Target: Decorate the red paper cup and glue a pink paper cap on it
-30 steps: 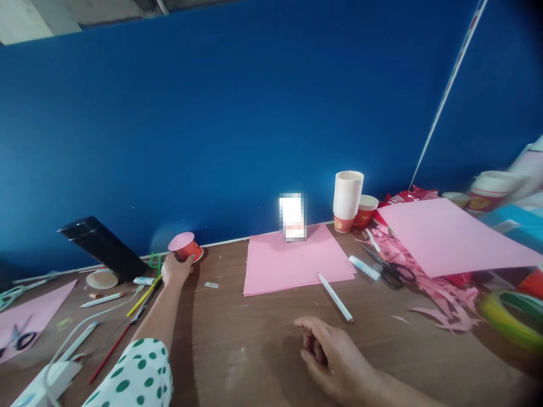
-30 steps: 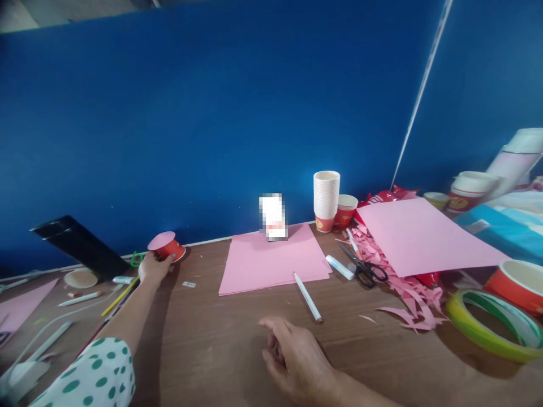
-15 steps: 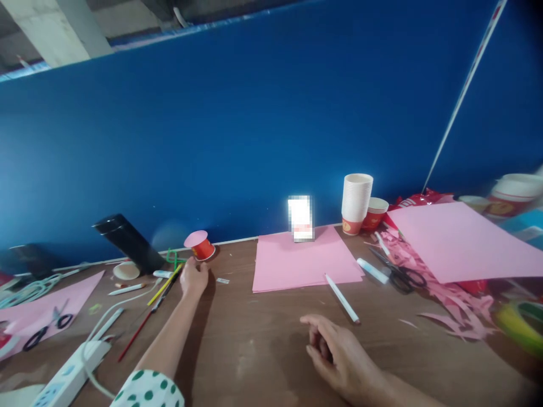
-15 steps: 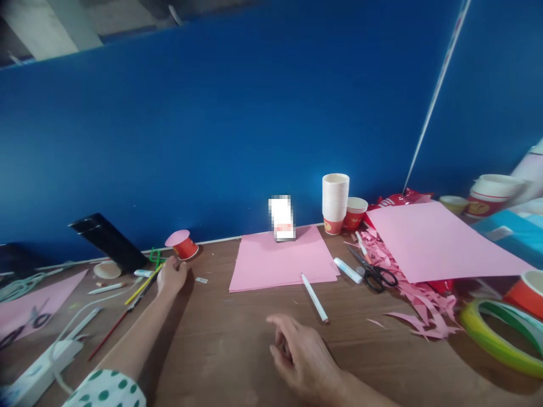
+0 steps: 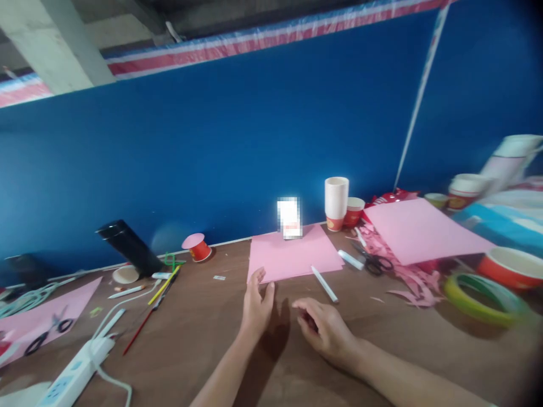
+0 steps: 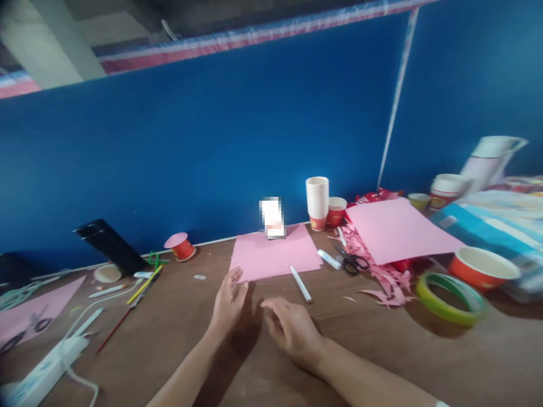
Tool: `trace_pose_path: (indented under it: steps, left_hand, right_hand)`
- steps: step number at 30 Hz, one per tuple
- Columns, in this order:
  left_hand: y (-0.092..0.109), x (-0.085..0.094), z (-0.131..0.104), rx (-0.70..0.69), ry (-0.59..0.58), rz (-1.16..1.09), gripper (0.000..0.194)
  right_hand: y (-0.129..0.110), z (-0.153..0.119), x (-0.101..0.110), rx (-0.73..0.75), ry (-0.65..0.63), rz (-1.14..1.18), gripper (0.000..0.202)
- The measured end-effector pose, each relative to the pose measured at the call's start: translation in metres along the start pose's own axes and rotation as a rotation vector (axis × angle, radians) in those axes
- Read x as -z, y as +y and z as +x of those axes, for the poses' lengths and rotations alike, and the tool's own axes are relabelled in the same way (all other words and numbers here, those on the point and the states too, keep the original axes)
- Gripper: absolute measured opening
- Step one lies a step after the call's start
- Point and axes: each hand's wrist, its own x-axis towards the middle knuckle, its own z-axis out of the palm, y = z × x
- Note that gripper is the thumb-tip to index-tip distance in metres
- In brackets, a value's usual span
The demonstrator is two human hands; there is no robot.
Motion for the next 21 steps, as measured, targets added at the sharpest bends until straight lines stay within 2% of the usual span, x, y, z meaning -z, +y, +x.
trace_pose_path:
  steps: [2, 4, 7, 10, 14, 21]
  left_hand:
    - [0.011, -0.023, -0.011, 0.063, -0.017, -0.119, 0.041]
    - [0.020, -0.041, -0.019, 0.082, -0.056, -0.182, 0.040]
    - [0.027, -0.057, -0.028, 0.007, -0.099, -0.179, 0.040]
    - [0.027, -0.060, -0.033, -0.063, -0.141, -0.142, 0.043]
    - [0.026, -0.057, -0.037, -0.038, -0.202, -0.196, 0.045]
    - [0.030, -0.054, -0.035, 0.033, -0.239, -0.225, 0.044]
  right_hand:
    - [0.002, 0.003, 0.008, 0.051, 0.046, -0.058, 0.024]
    - [0.008, 0.007, 0.017, 0.063, 0.152, -0.134, 0.025]
    - [0.023, 0.013, 0.034, -0.046, 0.254, -0.342, 0.023]
    - [0.040, 0.018, 0.054, -0.184, 0.331, -0.438, 0.024]
    - [0.057, 0.019, 0.084, -0.382, 0.407, -0.546, 0.024]
    - [0.072, 0.013, 0.130, -0.624, 0.396, -0.692, 0.022]
